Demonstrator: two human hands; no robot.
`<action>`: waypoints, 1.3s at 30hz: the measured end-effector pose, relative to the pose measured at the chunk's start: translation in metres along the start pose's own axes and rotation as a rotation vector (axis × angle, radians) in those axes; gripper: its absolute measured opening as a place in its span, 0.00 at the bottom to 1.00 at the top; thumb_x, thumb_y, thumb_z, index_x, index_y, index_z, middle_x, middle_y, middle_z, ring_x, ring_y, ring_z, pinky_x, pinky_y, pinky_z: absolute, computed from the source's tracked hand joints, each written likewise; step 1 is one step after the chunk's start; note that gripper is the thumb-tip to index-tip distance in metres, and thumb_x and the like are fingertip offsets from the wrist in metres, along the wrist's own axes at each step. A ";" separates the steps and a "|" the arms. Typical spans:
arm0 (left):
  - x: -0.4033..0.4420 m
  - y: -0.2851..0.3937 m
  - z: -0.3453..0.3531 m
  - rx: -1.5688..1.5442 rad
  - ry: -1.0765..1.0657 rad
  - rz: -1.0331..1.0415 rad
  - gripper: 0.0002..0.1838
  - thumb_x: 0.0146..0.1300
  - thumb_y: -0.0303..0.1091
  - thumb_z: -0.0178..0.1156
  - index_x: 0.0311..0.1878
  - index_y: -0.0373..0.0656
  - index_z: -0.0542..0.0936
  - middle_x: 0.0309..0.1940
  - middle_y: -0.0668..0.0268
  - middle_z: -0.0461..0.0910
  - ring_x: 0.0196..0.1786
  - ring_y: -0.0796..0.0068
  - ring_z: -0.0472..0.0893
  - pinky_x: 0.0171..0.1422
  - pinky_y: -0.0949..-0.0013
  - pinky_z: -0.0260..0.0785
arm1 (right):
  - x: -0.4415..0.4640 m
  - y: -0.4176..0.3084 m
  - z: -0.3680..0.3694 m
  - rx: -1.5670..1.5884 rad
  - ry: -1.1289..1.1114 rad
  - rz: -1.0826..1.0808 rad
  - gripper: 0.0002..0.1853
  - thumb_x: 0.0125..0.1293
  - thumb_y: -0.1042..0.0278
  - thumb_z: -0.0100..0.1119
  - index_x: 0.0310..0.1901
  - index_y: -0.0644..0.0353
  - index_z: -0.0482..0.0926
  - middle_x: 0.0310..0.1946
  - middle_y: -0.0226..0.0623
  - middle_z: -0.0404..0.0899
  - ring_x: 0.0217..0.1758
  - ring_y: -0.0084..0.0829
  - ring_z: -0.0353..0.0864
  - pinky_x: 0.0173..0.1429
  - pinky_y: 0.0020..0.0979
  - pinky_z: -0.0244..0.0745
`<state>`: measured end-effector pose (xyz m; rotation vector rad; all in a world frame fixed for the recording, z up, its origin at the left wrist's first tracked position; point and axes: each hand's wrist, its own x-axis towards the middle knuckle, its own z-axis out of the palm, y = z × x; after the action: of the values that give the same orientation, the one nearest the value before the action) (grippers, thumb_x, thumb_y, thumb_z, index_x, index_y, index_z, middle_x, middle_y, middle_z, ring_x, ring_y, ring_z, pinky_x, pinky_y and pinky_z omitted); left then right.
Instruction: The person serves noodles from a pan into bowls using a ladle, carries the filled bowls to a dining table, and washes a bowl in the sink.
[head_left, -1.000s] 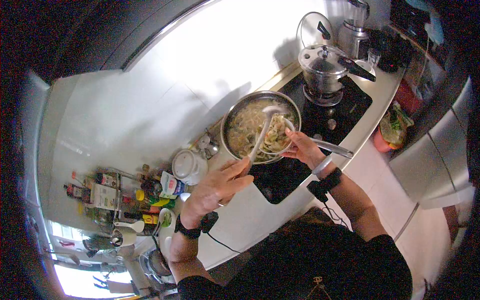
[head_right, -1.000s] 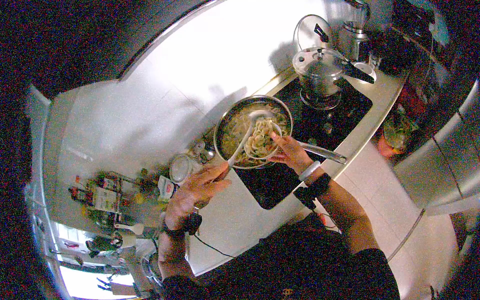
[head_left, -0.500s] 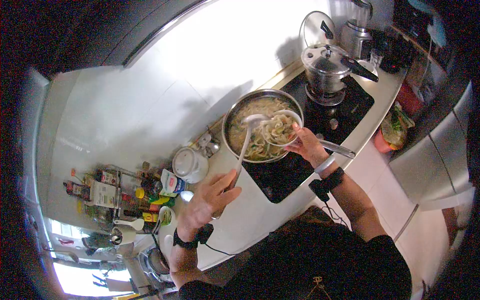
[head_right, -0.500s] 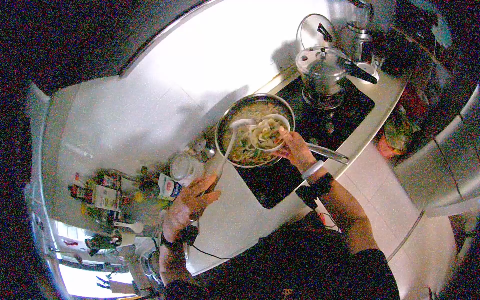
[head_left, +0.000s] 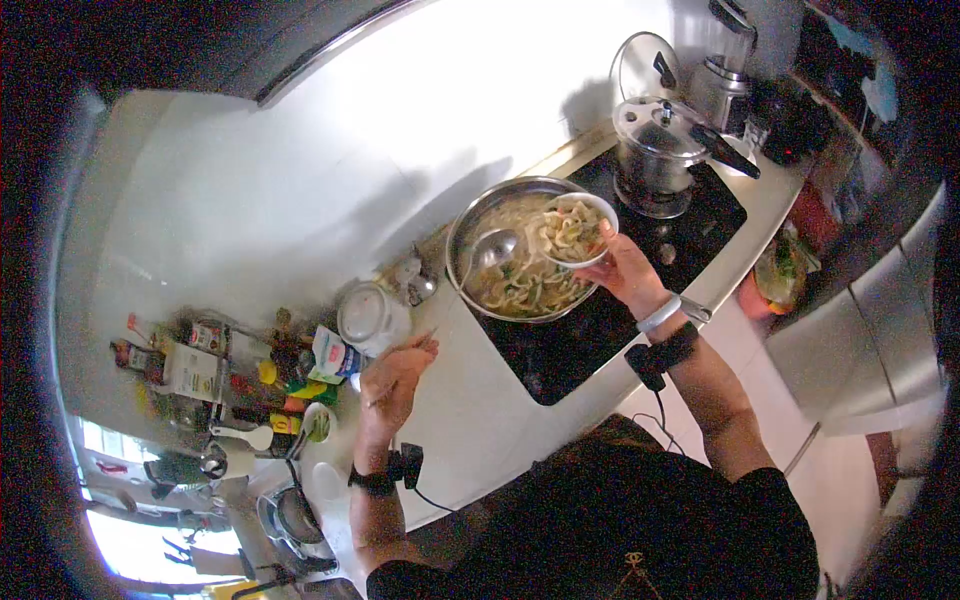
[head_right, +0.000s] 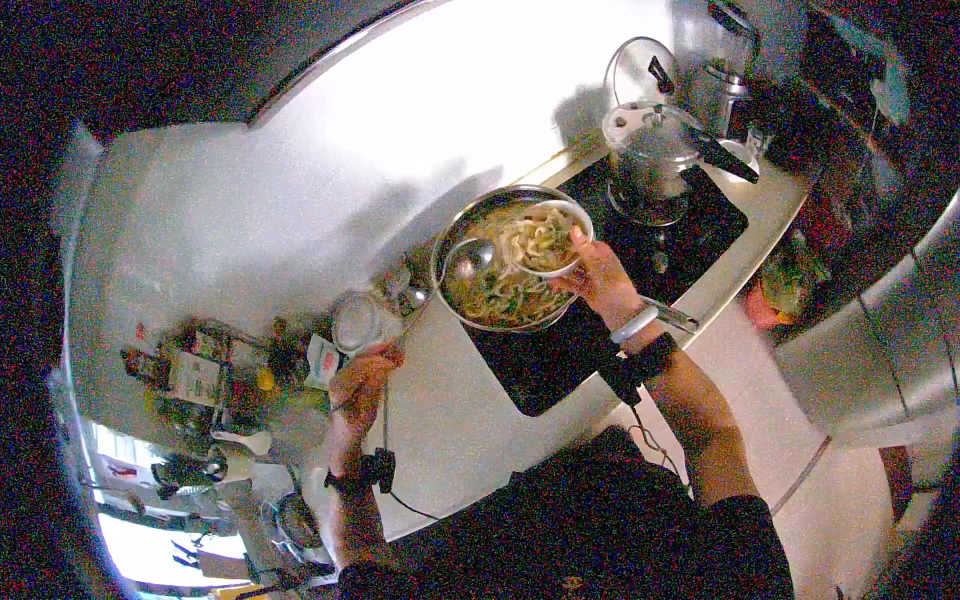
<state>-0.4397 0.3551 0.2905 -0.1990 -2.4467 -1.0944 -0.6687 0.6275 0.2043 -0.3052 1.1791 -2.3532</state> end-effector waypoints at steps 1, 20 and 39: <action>-0.002 -0.008 0.004 -0.003 0.008 -0.005 0.03 0.60 0.21 0.56 0.36 0.35 0.78 0.40 0.54 0.81 0.45 0.63 0.80 0.51 0.63 0.73 | -0.001 -0.004 0.006 0.025 0.009 -0.009 0.24 0.67 0.47 0.49 0.53 0.60 0.71 0.42 0.33 0.80 0.40 0.25 0.82 0.38 0.28 0.82; 0.029 -0.053 0.076 -1.155 0.563 -0.361 0.05 0.66 0.30 0.47 0.34 0.42 0.68 0.32 0.70 0.67 0.38 0.71 0.78 0.52 0.57 0.76 | 0.006 -0.005 0.019 0.089 -0.025 0.111 0.25 0.66 0.47 0.51 0.58 0.54 0.68 0.52 0.34 0.75 0.52 0.28 0.77 0.49 0.33 0.79; 0.018 0.073 0.061 -0.194 0.153 -0.013 0.08 0.67 0.26 0.43 0.32 0.35 0.70 0.44 0.49 0.78 0.43 0.62 0.81 0.52 0.58 0.73 | -0.020 0.043 -0.017 0.086 0.081 0.079 0.23 0.65 0.46 0.51 0.45 0.61 0.75 0.39 0.36 0.80 0.39 0.29 0.82 0.46 0.33 0.80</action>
<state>-0.4546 0.4485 0.3119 -0.1535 -2.2105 -1.3035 -0.6443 0.6271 0.1600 -0.1332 1.1026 -2.3589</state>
